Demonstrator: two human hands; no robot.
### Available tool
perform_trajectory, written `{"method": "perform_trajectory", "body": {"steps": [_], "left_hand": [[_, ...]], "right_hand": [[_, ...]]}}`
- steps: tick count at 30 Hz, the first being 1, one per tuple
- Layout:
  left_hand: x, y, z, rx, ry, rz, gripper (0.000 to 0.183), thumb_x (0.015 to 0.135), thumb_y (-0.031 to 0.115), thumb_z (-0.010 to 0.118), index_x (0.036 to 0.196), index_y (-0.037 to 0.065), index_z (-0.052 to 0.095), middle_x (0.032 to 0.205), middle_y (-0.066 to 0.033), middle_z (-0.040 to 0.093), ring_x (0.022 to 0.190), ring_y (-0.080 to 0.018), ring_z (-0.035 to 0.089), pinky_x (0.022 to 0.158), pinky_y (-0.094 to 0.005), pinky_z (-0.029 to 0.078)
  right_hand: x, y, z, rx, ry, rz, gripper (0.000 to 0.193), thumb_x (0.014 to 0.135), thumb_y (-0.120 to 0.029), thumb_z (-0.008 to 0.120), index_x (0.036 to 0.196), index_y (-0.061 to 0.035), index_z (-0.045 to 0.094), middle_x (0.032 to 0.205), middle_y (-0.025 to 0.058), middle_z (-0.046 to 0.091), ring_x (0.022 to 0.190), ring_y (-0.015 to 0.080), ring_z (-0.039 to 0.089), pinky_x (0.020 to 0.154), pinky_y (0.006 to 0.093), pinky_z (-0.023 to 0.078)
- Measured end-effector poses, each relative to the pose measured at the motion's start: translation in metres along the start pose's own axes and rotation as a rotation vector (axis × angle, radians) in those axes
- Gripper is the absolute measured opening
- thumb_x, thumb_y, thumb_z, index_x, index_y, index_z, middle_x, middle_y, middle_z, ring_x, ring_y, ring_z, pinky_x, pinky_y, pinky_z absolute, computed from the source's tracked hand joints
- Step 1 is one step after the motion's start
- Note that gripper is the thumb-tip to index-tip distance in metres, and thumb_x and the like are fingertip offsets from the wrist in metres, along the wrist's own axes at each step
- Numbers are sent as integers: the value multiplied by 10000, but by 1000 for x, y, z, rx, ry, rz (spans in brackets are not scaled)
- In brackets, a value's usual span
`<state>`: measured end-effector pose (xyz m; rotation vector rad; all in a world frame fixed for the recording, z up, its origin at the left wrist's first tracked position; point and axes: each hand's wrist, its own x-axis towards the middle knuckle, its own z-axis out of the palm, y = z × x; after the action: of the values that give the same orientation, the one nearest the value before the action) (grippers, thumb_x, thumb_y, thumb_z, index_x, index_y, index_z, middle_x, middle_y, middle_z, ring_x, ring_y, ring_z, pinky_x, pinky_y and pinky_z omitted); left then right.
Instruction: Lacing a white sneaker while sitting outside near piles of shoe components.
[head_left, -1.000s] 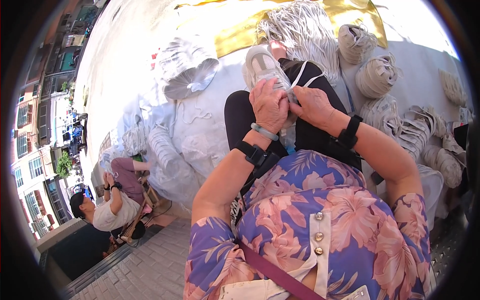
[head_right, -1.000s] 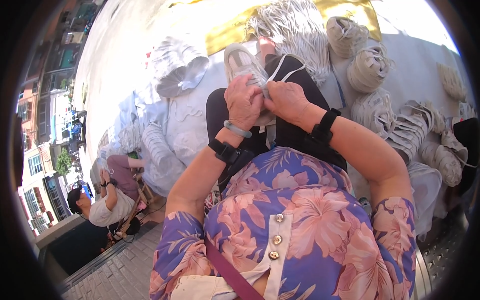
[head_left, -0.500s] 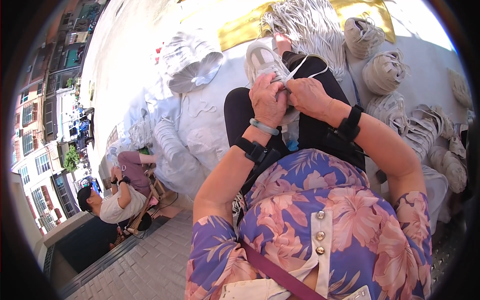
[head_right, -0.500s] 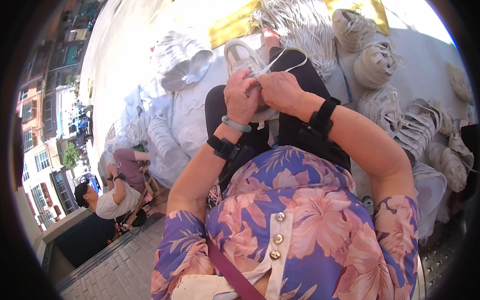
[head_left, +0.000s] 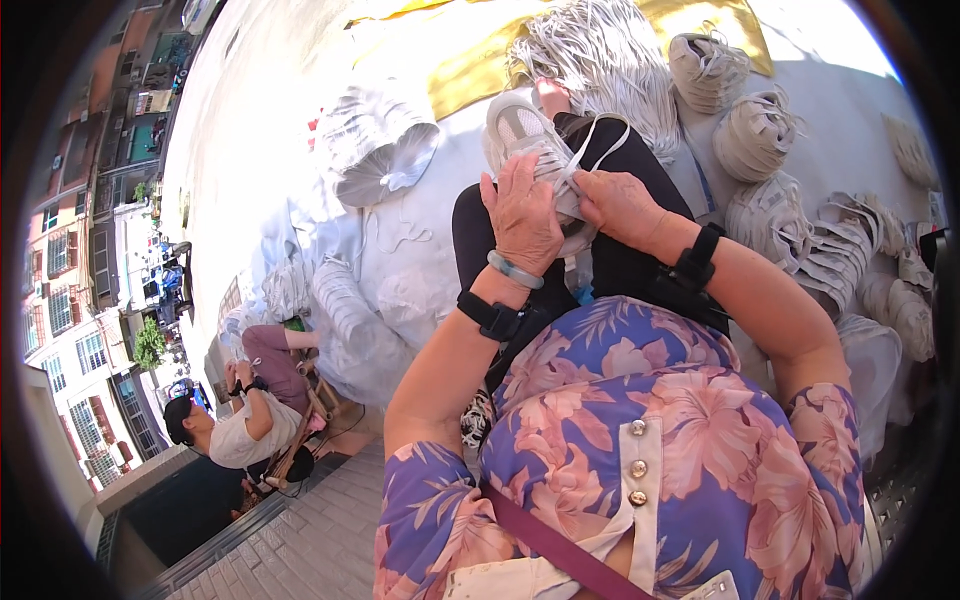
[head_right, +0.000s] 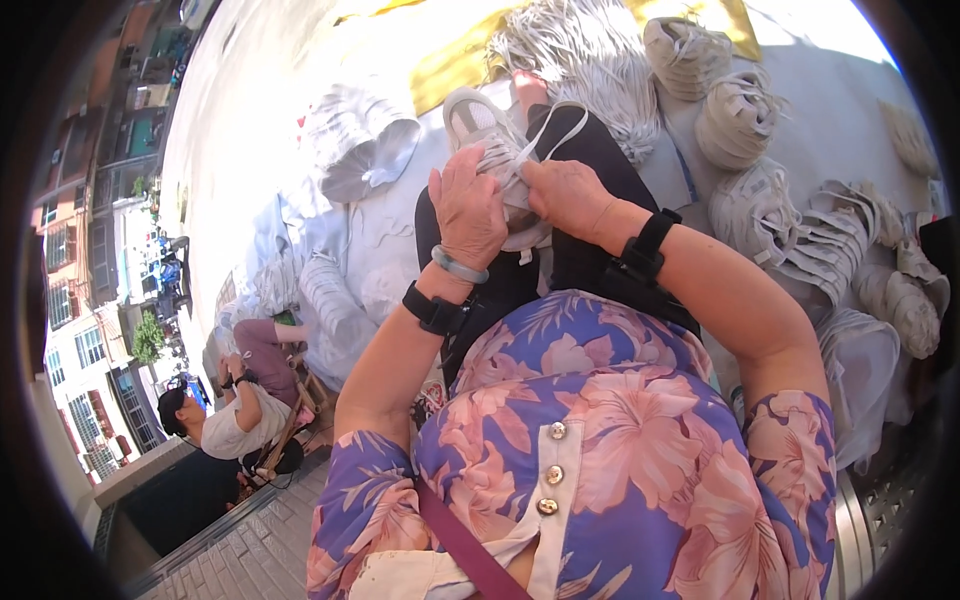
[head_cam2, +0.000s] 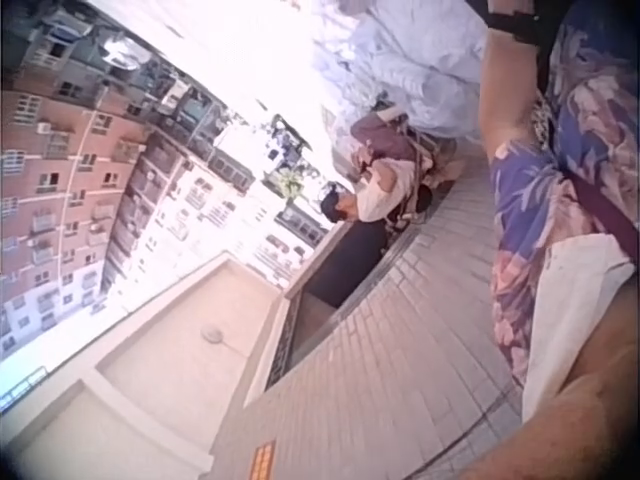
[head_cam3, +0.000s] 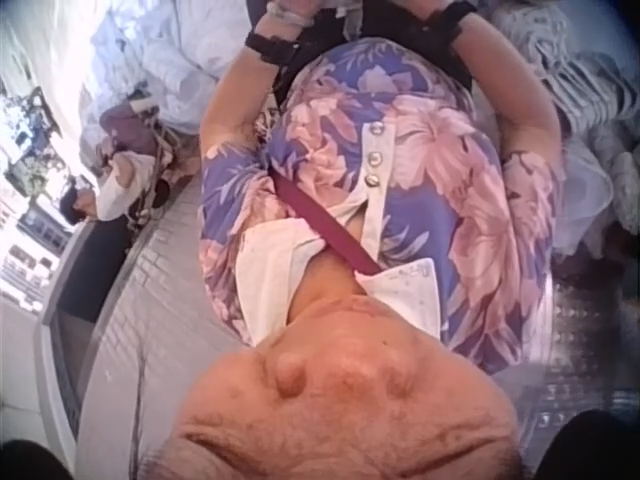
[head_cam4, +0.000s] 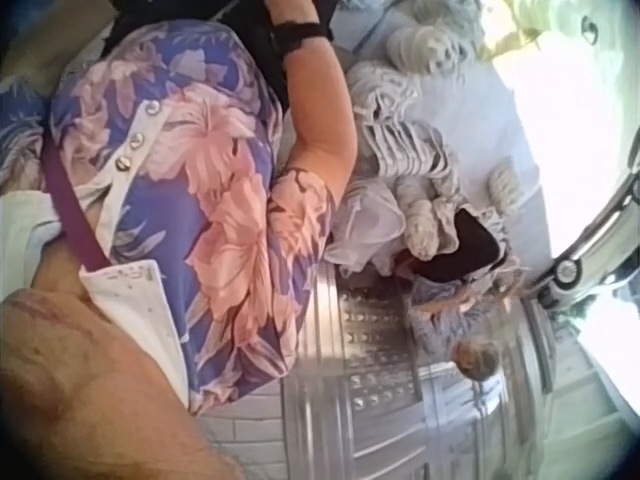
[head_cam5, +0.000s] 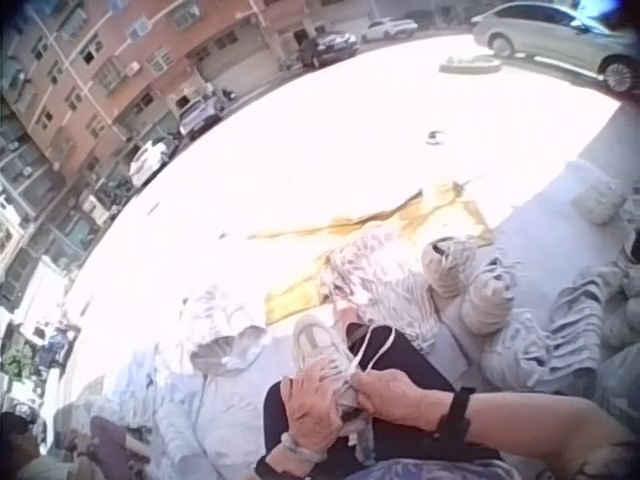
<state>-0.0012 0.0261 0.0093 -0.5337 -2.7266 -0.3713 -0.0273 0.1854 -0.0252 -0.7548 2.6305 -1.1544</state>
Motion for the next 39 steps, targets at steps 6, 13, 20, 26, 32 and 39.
{"method": "perform_trajectory", "body": {"steps": [6,13,20,26,32,39], "left_hand": [[-62,-58,-49,-13,-298,-232,45,714,79,578,732,51,547,1133,-101,529,1071,-297,461,913,-484,313],[-158,-140,-104,130,-287,-378,71,727,74,562,735,37,502,959,-132,581,850,-326,538,718,-413,415],[-187,-150,-99,-78,-454,-638,111,702,115,605,731,37,532,916,-140,588,871,-312,552,750,-367,434],[-114,-104,-55,-310,-169,-505,98,745,126,631,749,35,595,869,-124,635,824,-242,609,750,-301,457],[-42,-65,-21,-291,-196,-402,140,751,171,614,719,34,606,656,-89,604,591,-207,584,581,-300,448],[-29,-54,-1,-382,-238,-368,176,747,201,553,720,40,620,608,-148,577,582,-299,585,565,-361,452]], "right_hand": [[-2,17,0,-73,-38,17,141,742,-143,493,787,-12,519,743,186,590,753,349,593,687,423,467],[-3,19,10,14,42,-30,150,745,-140,482,795,-3,516,739,193,584,756,356,580,704,432,452],[-7,0,6,17,85,-46,157,769,-158,485,823,-13,508,786,180,583,757,359,577,703,432,454],[-8,4,-4,54,175,-171,125,798,-101,528,905,-37,547,774,139,581,713,309,583,624,350,468],[7,2,-9,376,40,350,131,773,-122,526,741,-2,568,564,127,581,512,218,608,523,329,481],[15,-5,-9,539,-100,528,193,777,-138,534,695,30,582,541,90,573,451,154,593,431,272,474]]}}
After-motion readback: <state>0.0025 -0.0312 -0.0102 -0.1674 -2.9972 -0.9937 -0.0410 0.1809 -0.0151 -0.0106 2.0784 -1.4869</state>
